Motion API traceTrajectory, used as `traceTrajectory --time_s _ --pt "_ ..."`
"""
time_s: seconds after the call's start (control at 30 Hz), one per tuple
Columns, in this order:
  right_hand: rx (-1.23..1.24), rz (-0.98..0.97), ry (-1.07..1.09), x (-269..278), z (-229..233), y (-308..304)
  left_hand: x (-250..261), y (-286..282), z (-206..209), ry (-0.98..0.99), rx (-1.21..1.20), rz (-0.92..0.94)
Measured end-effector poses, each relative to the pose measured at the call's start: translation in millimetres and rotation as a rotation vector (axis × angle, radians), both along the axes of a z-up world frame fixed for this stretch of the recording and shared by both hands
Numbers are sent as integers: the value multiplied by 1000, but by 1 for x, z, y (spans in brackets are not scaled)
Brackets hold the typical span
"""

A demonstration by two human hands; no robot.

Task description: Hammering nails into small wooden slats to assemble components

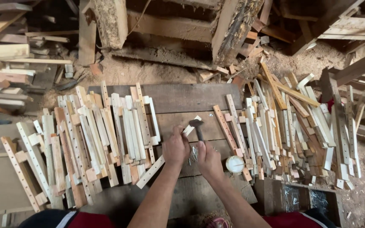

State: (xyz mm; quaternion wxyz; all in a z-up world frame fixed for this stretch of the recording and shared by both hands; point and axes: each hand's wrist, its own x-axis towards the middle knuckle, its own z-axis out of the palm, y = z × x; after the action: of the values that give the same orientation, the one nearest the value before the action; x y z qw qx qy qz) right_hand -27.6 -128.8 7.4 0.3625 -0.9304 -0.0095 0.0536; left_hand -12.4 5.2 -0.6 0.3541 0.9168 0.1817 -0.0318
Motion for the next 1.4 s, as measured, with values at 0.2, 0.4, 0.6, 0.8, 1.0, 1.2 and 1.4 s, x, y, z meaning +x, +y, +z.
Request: traceTrajectory --time_s 0.2,0.4,0.6,0.8,1.0,1.2,1.4 --pt "-26 67 -19 4 -22 -1 3 2 15 -15 20 16" --pt "-120 78 -19 -1 -23 0 3 3 13 -31 -19 15" --pt "-162 83 -91 4 -48 -6 1 3 27 13 -17 -17" --pt "77 -154 64 -17 23 -9 -3 14 17 -30 -2 -129" --pt "-199 -166 -31 -19 -29 -25 -5 31 8 203 -56 -28" --pt "0 -44 168 -4 16 7 -5 39 27 74 -519 238" --pt "358 158 258 11 8 78 -18 66 84 -72 -529 447"
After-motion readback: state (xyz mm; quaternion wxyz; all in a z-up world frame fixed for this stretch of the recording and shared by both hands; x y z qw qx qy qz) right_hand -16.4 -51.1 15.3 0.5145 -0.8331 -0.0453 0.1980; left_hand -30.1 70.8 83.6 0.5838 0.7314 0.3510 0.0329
